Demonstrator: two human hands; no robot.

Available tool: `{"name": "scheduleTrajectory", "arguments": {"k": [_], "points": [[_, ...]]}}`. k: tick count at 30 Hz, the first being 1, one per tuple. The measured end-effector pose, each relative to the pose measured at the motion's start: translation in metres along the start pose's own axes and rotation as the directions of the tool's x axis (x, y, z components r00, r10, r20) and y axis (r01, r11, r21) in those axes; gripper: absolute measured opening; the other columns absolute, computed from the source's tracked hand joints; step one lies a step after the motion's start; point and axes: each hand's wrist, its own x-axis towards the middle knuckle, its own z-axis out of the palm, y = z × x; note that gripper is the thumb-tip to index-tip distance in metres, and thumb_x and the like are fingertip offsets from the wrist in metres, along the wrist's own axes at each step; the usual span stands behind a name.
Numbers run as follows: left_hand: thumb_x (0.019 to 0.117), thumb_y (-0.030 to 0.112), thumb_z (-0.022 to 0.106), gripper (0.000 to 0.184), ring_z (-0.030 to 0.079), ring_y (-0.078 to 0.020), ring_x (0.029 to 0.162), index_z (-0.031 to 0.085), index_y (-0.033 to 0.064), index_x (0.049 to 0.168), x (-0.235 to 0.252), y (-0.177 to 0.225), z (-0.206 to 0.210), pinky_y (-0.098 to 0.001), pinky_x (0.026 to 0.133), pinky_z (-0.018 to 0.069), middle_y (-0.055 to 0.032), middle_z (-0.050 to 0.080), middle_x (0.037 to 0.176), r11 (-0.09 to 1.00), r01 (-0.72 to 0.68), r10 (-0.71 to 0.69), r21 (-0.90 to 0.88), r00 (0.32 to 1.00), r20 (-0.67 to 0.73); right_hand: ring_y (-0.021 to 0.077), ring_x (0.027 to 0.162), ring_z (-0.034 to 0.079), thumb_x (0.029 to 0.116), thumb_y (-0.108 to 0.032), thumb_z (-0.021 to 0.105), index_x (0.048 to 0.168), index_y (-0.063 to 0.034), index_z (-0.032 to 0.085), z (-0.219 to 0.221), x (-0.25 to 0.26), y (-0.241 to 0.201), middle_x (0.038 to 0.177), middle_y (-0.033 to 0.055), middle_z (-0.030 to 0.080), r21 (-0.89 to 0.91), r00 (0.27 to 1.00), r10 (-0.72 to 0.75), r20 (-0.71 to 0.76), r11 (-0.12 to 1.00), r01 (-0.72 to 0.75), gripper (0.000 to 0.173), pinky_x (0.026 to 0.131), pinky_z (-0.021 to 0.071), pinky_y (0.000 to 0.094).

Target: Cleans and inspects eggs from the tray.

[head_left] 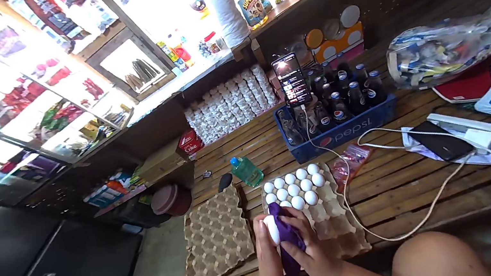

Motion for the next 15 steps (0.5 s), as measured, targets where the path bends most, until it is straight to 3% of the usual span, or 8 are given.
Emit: {"name": "scheduleTrajectory", "arguments": {"k": [2,3,5,7,9,12,15], "points": [[0.1015,0.068,0.030,0.076,0.062,-0.0033,0.102,0.053,-0.0017,0.123,-0.0033,-0.0041,-0.0010,-0.0260,0.092,0.0539,-0.0039,0.063,0.109,0.993,-0.038,0.029,0.110,0.996,0.087,0.0177,0.139,0.047,0.1015,-0.044,0.058,0.139,-0.0240,0.056,-0.0043,0.0040,-0.0004,0.149,0.0091,0.048,-0.019,0.999,-0.052,0.000,0.998,0.052,0.043,0.113,0.0445,0.0379],[0.1045,0.062,0.029,0.075,0.061,-0.0035,0.105,0.053,-0.0062,0.125,-0.0042,-0.0042,-0.0014,-0.0255,0.095,0.0523,-0.0073,0.062,0.113,0.982,-0.069,0.044,0.176,0.989,0.141,0.0182,0.138,0.047,0.1019,-0.045,0.057,0.137,-0.0228,0.058,-0.0067,0.0062,-0.0029,0.148,0.0094,0.050,-0.024,0.999,-0.044,-0.005,0.999,0.044,0.041,0.113,0.0445,0.0385],[0.1078,0.049,0.033,0.062,0.061,-0.0036,0.102,0.056,-0.0066,0.121,-0.0041,-0.0076,-0.0014,-0.0254,0.093,0.0526,-0.0082,0.063,0.110,0.966,-0.100,0.053,0.238,0.979,0.196,0.0173,0.134,0.050,0.1018,-0.042,0.058,0.132,-0.0139,0.062,-0.0089,0.0091,-0.0061,0.142,0.0119,0.055,0.019,0.998,0.044,-0.049,0.999,-0.044,0.042,0.111,0.0447,0.0366],[0.1081,0.038,0.035,0.047,0.063,-0.0041,0.094,0.056,-0.0032,0.118,-0.0035,-0.0094,-0.0008,-0.0254,0.085,0.0544,-0.0048,0.063,0.103,0.981,-0.046,0.009,0.190,0.982,0.187,0.0162,0.132,0.052,0.1020,-0.037,0.058,0.133,-0.0032,0.060,-0.0087,0.0095,-0.0055,0.139,0.0157,0.056,0.090,0.985,0.156,-0.074,0.985,-0.149,0.046,0.111,0.0444,0.0338],[0.1085,0.041,0.033,0.051,0.065,-0.0070,0.095,0.048,-0.0034,0.127,-0.0029,-0.0050,0.0009,-0.0285,0.085,0.0570,-0.0055,0.064,0.106,0.995,0.060,-0.070,0.084,0.990,0.119,0.0183,0.134,0.050,0.1021,-0.035,0.057,0.137,-0.0001,0.057,-0.0084,0.0082,-0.0037,0.142,0.0190,0.053,0.073,0.980,0.195,-0.042,0.979,-0.192,0.050,0.113,0.0430,0.0352],[0.1082,0.044,0.030,0.056,0.064,-0.0095,0.104,0.043,-0.0026,0.136,0.0018,-0.0004,0.0019,-0.0298,0.091,0.0561,-0.0089,0.062,0.117,0.990,0.139,-0.139,-0.016,0.990,-0.001,0.0237,0.137,0.048,0.1013,-0.038,0.059,0.140,-0.0105,0.058,-0.0043,0.0033,-0.0002,0.146,0.0191,0.050,-0.073,0.994,0.104,0.023,0.992,-0.102,0.047,0.113,0.0439,0.0408],[0.1078,0.051,0.029,0.061,0.061,-0.0072,0.108,0.043,-0.0039,0.133,0.0000,-0.0057,-0.0007,-0.0276,0.095,0.0530,-0.0093,0.059,0.119,0.996,0.078,-0.081,0.053,0.996,0.048,0.0256,0.139,0.047,0.1001,-0.041,0.061,0.139,-0.0227,0.058,-0.0030,0.0024,0.0033,0.149,0.0175,0.047,-0.140,0.999,0.022,0.040,0.990,-0.016,0.043,0.113,0.0441,0.0436]]}}
